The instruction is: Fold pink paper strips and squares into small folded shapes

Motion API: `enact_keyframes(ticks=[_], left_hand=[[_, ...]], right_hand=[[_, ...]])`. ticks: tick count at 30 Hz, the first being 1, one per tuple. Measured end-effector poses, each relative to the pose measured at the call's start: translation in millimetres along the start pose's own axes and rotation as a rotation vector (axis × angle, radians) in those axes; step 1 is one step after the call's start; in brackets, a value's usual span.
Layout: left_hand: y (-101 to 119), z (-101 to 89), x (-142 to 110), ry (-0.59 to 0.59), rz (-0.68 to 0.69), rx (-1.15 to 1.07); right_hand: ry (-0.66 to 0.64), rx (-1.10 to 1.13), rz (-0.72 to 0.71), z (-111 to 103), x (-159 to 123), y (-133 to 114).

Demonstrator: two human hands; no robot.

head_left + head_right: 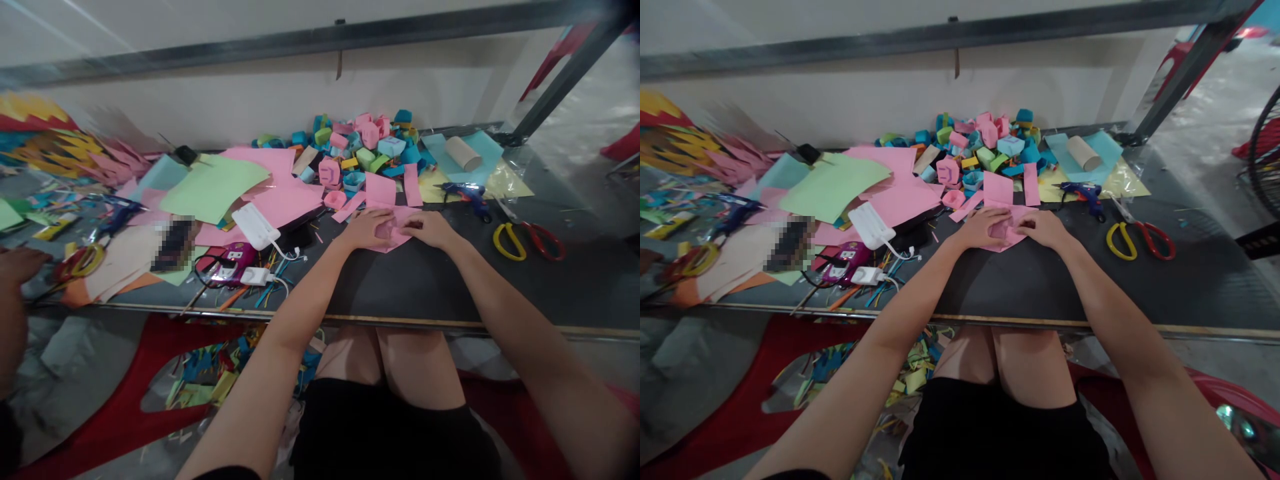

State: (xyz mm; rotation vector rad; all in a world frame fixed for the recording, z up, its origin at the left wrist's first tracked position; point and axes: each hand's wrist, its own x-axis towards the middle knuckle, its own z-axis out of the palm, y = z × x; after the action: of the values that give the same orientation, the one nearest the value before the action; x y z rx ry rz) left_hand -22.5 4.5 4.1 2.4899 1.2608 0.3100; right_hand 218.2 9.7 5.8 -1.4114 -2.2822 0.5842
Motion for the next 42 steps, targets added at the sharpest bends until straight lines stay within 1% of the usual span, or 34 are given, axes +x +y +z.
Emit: enact_keyframes(ticks=[7,11,24,30,35,42], left_hand=[[-8.0,3.6,4.9,-0.030,0.035,0.000],[-10.9,5.9,6.2,-0.023,0.044,-0.007],[-4.7,-0.4,2.9,-0.080,0.024,0.009],[1.0,2.9,2.4,-0.018,-0.034,0.022],[0.1,3.9,3.5,0.004,-0.021,0.012],[-3.5,-0.9,4.0,-0.080,0.002,0.013]], right_hand=[[0.047,-0.048,0.011,6.4,-0.3,-8.9],[0.039,-0.048,0.014,7.0,0.0,-14.0],[0.052,-0.070,0.028,11.4,1.4,-12.6],[0.052,-0.081,0.037,11.0,2.1,-12.7],[0.057,-0.052,0.044,10.9,0.6,-13.9],[0.058,-0.051,0.059,11.6,0.8,-14.0]])
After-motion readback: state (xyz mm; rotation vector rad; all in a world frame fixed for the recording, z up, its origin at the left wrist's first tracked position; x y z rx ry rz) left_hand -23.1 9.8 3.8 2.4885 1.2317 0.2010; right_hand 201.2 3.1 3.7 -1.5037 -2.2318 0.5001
